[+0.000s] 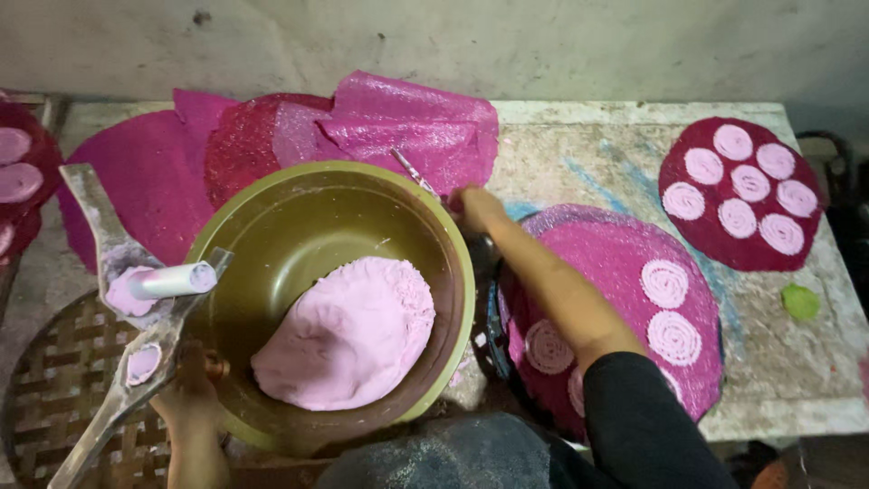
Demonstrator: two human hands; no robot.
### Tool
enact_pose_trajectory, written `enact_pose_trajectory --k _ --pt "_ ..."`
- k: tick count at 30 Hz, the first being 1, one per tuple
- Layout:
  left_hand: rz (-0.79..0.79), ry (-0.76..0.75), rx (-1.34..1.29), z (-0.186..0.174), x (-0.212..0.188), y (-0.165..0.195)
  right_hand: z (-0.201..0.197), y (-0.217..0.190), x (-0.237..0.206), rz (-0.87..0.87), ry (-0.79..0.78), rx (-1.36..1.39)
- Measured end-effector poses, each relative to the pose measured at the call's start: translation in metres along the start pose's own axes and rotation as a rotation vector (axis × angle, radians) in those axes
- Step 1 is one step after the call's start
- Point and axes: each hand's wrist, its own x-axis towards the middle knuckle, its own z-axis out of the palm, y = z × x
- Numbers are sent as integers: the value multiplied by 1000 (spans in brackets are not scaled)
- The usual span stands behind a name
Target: The person sits at a workbench and uses a hand-held extruder press to pipe pink batter into rosette shapes onto round trays lined with paper cups. They reload the press with batter from a large bowl between rosettes and press the batter out onto the trays one at a time.
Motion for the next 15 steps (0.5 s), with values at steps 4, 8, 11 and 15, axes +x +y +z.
enact_pose_trajectory --k 4,8,11,15 --pt "14 -6 81 7 -2 10 15 -18 8 -50 115 -59" --pt "11 9 101 8 -4 14 15 -22 4 78 148 -64" --pt "-33 -40 22 0 -4 16 7 -19 -5 103 161 16" --pt "-22 -75 12 -24 -11 8 -18 -16 -19 29 381 181"
